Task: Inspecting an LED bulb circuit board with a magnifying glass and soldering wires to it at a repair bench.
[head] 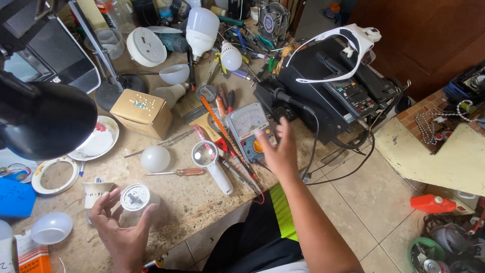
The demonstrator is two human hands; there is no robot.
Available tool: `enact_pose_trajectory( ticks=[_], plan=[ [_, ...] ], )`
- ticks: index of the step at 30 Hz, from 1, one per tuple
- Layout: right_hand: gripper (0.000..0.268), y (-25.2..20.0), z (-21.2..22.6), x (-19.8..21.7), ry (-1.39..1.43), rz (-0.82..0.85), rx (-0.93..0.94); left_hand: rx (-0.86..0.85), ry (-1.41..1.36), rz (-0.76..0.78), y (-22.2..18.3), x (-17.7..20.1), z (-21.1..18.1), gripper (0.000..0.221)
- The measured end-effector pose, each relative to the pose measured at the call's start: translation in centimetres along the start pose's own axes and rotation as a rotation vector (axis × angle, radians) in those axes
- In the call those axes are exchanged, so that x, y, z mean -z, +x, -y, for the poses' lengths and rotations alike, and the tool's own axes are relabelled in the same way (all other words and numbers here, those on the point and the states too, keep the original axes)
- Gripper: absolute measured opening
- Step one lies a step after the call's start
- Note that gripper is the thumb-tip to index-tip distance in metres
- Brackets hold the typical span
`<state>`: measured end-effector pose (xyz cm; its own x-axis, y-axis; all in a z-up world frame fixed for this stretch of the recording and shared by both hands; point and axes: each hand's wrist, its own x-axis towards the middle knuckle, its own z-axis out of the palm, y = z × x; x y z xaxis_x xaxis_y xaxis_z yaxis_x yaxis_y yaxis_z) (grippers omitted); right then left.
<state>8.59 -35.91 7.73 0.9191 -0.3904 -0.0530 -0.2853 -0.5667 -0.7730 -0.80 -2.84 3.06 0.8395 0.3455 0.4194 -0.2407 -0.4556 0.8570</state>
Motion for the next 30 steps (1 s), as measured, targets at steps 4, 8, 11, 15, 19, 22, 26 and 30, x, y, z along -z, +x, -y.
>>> enact_pose_trajectory(
  ticks=[4, 8, 11, 15, 19, 22, 26, 30],
  plan=[
    [0.083, 4.3, -0.2, 1.4, 0.309, -0.159, -0.098, 0.012, -0.007, 0.006, 0.2, 0.2, 0.2, 0.089],
    [0.045, 7.7, -2.4, 1.4, 0.504, -0.243, -0.074, 0.075, 0.003, 0.032, 0.5, 0.2, -0.4, 0.088],
    [0.038, 6.2, -3.6, 2.7, 0.394, -0.329, 0.103, 0.089, -0.009, 0.024, 0.5, 0.2, -0.5, 0.088],
    [0.024, 1.6, -4.8, 5.2, 0.247, -0.461, 0.413, 0.062, 0.001, 0.036, 0.4, 0.4, 0.2, 0.087],
    [0.024, -0.5, -2.5, 7.0, 0.221, -0.389, 0.208, 0.054, 0.003, 0.052, 0.4, 0.4, 0.5, 0.087],
    [0.028, 0.0, -1.3, 7.5, 0.026, -0.295, -0.045, 0.059, -0.003, 0.027, 0.3, 0.2, 0.6, 0.086],
    [0.027, 0.7, -1.8, 7.2, -0.016, -0.217, 0.001, 0.033, -0.007, 0.007, 0.2, 0.2, 0.9, 0.085],
    [0.025, 0.1, -2.9, 7.3, 0.029, -0.303, 0.085, 0.034, -0.003, -0.002, 0.3, 0.3, 1.1, 0.083]
  ],
)
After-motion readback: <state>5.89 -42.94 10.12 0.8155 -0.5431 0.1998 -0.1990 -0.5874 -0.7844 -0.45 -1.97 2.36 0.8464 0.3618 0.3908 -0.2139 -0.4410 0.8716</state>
